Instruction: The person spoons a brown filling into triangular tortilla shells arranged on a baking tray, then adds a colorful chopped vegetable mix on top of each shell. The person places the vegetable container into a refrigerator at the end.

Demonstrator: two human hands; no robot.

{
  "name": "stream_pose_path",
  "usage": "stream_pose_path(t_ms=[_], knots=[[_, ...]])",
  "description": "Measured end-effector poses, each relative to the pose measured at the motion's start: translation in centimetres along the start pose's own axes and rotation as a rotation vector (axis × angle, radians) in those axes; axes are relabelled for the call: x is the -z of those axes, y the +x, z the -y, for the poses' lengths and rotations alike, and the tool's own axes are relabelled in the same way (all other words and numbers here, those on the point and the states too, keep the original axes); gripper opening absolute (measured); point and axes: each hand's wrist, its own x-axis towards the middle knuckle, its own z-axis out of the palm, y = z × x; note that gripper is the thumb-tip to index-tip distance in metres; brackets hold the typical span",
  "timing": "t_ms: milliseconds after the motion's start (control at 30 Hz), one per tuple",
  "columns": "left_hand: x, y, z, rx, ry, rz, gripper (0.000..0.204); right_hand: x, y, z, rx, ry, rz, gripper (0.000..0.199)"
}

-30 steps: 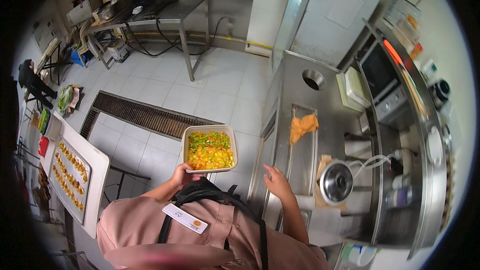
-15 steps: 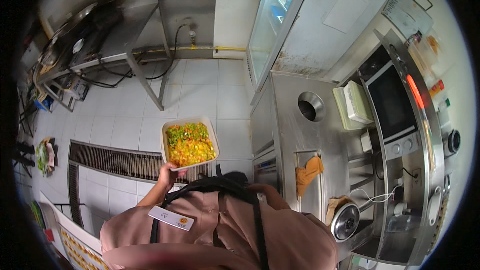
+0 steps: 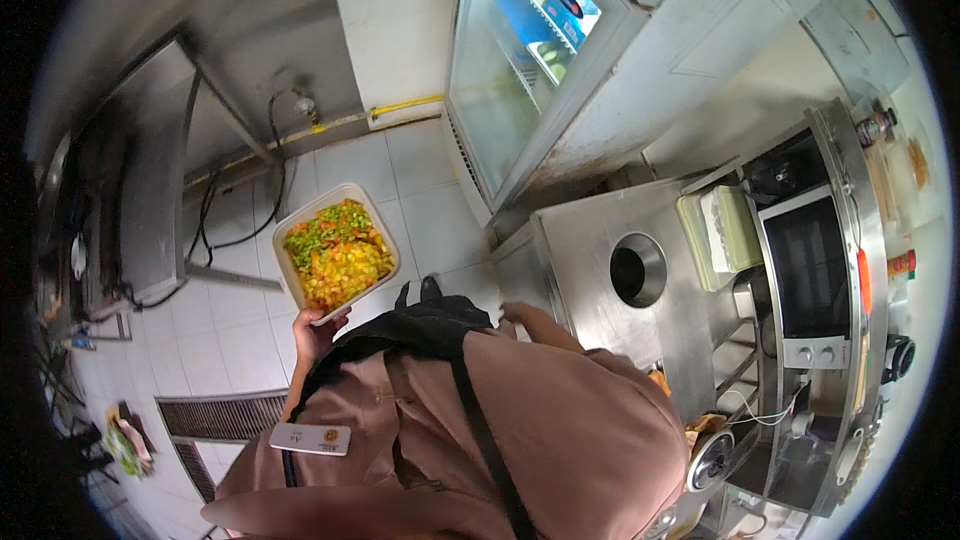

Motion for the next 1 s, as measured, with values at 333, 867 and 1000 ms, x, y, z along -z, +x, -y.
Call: stream_pose_path(t_ms=[333, 867, 1000], knots=[[6.2, 21.7, -15.0, -0.103, 0.042, -0.006, 0.047, 36.3, 2.5, 26.2, 0.244, -0.138, -0.807, 0.037], [-5.1, 50.5, -39.5, 0.276, 0.517, 0.325, 0.015, 72.2, 0.9, 44.1, -0.309, -0.828, -1.34, 0.041], [-8.9, 54.1, -40.7, 0.346, 0.584, 0.374, 0.012, 80.5, 2.1, 42.0, -0.534, -1.002, -1.152, 0.039]])
